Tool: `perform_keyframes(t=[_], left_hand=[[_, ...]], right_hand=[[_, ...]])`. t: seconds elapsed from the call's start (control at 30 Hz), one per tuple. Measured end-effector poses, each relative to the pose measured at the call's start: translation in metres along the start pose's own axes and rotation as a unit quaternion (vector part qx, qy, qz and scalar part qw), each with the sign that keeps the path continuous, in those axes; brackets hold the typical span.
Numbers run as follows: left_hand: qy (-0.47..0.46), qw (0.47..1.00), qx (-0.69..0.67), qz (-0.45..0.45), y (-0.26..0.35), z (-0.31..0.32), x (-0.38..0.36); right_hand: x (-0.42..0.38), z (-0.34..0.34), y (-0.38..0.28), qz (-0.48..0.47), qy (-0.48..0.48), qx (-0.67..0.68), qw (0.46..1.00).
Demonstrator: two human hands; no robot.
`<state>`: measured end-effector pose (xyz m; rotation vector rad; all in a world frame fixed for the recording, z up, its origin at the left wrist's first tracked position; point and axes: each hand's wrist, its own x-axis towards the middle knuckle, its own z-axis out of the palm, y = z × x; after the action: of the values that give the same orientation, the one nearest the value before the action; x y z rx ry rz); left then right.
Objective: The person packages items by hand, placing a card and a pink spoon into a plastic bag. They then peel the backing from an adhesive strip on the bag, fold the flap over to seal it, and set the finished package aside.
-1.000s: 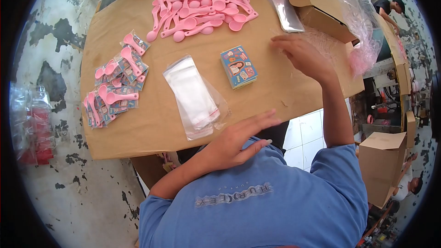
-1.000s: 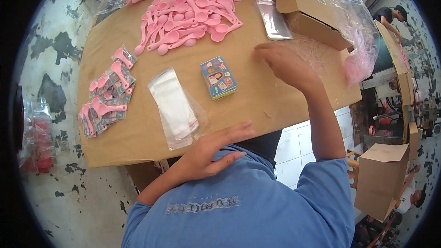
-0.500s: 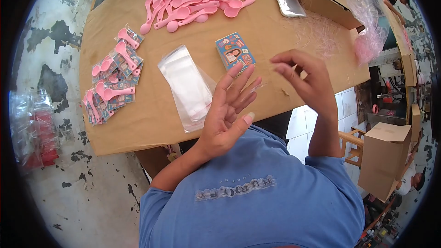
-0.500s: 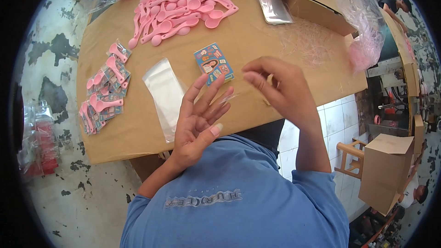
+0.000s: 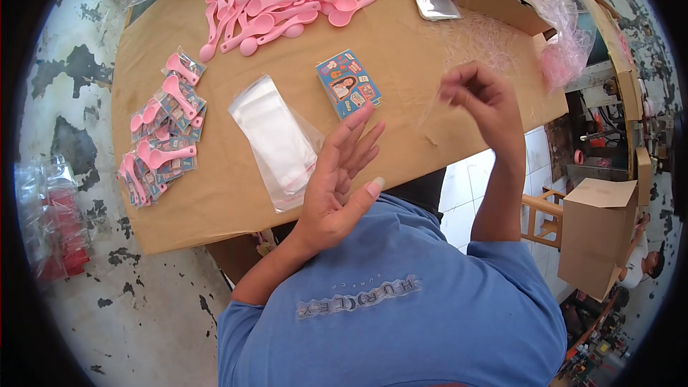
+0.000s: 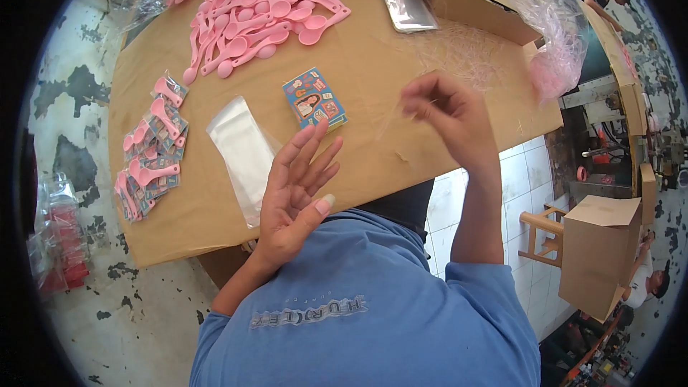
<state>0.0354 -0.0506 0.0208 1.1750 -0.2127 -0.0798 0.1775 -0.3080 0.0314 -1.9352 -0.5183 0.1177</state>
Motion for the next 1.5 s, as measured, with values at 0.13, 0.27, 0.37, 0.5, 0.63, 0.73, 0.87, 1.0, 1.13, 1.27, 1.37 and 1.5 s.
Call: perform_keyframes(t=[0.13,0.27,0.37,0.5,0.63,0.73,0.87,1.0,1.13,1.27,1.37,1.5], left_hand=[[-0.004,0.999,0.045,-0.002,-0.003,-0.003,-0.005],[-0.015,0.997,0.070,-0.006,-0.001,-0.006,-0.009],[-0.009,0.997,0.077,0.001,0.004,-0.008,-0.010],[0.064,0.985,0.153,0.042,0.023,-0.026,-0.019],[0.314,0.906,0.284,0.028,0.045,-0.063,-0.028],[0.358,0.789,0.485,-0.120,0.056,-0.089,-0.034],[0.329,0.722,0.582,-0.181,0.042,-0.096,-0.041],[0.298,0.743,0.586,-0.124,0.032,-0.097,-0.045],[0.301,0.802,0.500,-0.126,0.027,-0.109,-0.052],[0.350,0.821,0.433,-0.125,0.027,-0.112,-0.054],[0.385,0.824,0.396,-0.124,0.024,-0.111,-0.056],[0.335,0.782,0.523,-0.053,0.020,-0.104,-0.054]], right_hand=[[0.008,-0.011,0.008,-0.084,0.168,-0.389,0.902],[0.010,0.005,-0.006,0.076,0.153,-0.219,0.961],[0.011,0.016,-0.017,-0.015,0.052,-0.211,0.976],[0.012,0.016,-0.016,0.017,0.009,-0.126,0.992],[0.013,0.014,-0.009,0.020,0.142,-0.026,0.989],[0.012,0.044,-0.016,0.018,0.176,0.039,0.983],[0.022,0.084,-0.035,0.036,0.087,-0.080,0.992],[0.037,0.108,-0.034,0.078,0.041,-0.115,0.989],[0.045,0.120,-0.023,0.104,0.019,-0.062,0.992],[0.048,0.123,-0.004,0.091,0.040,0.053,0.994],[0.049,0.117,-0.006,0.123,0.052,-0.004,0.991],[0.049,0.119,-0.007,0.091,0.094,0.012,0.991]])
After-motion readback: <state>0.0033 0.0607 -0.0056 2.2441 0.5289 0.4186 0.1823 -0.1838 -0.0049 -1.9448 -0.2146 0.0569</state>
